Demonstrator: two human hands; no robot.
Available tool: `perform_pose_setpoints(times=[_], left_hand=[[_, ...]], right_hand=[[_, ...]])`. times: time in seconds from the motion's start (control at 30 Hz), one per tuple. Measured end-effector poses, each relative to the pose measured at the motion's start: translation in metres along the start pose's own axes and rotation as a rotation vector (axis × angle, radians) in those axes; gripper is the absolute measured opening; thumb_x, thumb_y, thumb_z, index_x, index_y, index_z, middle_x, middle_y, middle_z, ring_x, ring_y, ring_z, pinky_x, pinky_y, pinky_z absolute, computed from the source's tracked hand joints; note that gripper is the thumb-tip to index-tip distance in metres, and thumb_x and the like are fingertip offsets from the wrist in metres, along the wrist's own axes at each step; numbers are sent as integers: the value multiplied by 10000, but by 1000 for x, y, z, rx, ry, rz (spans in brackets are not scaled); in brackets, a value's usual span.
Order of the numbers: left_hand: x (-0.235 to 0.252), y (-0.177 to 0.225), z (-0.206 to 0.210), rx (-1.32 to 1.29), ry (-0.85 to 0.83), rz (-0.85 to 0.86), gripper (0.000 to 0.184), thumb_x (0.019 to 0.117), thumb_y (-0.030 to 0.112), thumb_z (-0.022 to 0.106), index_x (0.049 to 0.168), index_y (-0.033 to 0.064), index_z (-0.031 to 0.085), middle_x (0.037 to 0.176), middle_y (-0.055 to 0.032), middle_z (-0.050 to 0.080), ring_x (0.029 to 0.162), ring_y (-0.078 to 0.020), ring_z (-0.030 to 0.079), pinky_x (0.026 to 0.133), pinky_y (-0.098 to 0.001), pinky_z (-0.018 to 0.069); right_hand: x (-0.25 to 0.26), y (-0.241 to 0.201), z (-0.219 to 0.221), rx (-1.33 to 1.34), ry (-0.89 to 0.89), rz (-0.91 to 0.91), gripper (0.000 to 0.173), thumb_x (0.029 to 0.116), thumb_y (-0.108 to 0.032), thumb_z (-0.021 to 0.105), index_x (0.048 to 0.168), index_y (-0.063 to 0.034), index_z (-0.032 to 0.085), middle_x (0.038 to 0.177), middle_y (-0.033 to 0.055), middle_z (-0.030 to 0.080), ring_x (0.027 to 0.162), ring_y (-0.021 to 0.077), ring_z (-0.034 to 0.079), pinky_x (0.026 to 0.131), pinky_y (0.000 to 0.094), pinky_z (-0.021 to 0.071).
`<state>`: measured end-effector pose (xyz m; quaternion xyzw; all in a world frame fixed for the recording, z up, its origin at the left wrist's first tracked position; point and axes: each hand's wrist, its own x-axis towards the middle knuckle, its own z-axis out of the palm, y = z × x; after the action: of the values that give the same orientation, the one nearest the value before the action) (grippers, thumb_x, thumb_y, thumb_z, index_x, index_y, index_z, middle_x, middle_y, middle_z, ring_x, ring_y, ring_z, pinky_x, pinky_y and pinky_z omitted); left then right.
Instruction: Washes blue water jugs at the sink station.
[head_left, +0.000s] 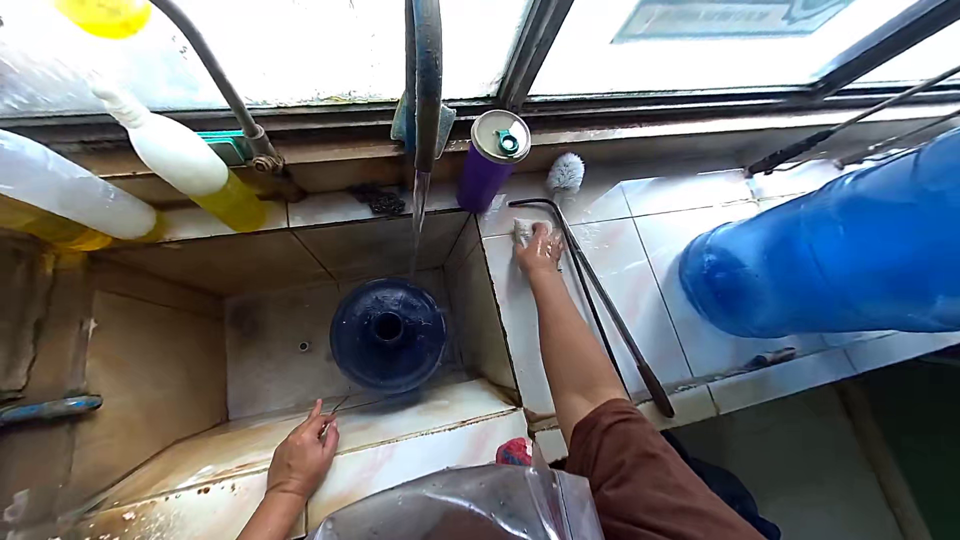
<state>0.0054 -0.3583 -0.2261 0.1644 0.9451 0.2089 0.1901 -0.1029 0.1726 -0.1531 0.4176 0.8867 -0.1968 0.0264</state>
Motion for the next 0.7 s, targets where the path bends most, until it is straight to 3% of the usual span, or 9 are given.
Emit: perform_pose_setpoints(times=[0.13,0.2,0.27,0.33,0.4,0.47,0.53,0.6,0.7], left_hand=[[-1,2,-5,7,-75,-29,421,1027,300,433,1131,40,746,1422,-146,623,1064,-335,732,906,-554,566],[1,3,-10,11,-126,-56,412,1037,302,431,1164,59,738,1440,-126,613,1108,-320,718,942,-543,556],[2,4,-13,10,-164,-73,396,1046,295,438,1179,65,732,1459,-113,599,1124,-307,712,958,-521,552],[2,4,-14,10,-181,-79,392,1048,296,438,1191,75,729,1483,-101,580,1123,-292,713,960,-508,552],[2,5,-16,-3,-195,-88,396,1052,301,432,1207,82,722,1492,-91,572,1129,-278,710,969,-497,549],[3,4,-18,-7,-211,-89,405,1053,313,420,1210,90,720,1495,-80,572,1140,-265,706,973,-483,549],[4,3,-19,-13,-250,-90,426,1060,337,399,1235,103,709,1522,-60,547,1187,-242,685,1005,-462,534],[6,2,-21,-42,-285,-83,425,1063,341,399,1246,110,705,1531,-58,537,1201,-244,677,1014,-463,528],[12,-7,-27,-249,-330,-119,408,1072,340,431,1288,107,686,1480,-62,584,1124,-228,698,993,-459,530]], right_hand=[[-29,-3,31,208,-4,-92,420,929,-180,673,1318,-24,649,1274,291,637,1221,451,597,1032,620,461],[-59,-28,47,652,-106,-31,342,990,-195,584,1273,-14,650,1114,209,694,990,314,675,858,515,548],[-86,-57,67,1303,-377,73,260,1038,-230,471,1225,-76,564,967,79,659,799,166,653,698,363,571],[-103,-83,85,1855,-736,181,384,1025,-409,382,1240,-149,564,1050,109,700,886,252,710,755,440,609],[-115,-106,91,2121,-1025,138,622,959,-614,409,1379,-173,533,1312,182,636,1165,384,648,948,581,550],[-123,-124,90,2089,-1110,29,668,939,-624,530,1439,-182,500,1385,196,597,1212,398,628,973,576,548],[-139,-141,82,1762,-931,-38,447,976,-442,585,1318,-157,551,1116,127,715,912,257,730,765,421,627],[-157,-159,76,1346,-722,-148,438,961,-385,651,1286,-103,567,948,71,701,748,164,679,668,359,598],[-182,-186,74,798,-484,-319,477,986,-420,656,1219,-5,649,1007,156,706,873,239,680,805,458,572]])
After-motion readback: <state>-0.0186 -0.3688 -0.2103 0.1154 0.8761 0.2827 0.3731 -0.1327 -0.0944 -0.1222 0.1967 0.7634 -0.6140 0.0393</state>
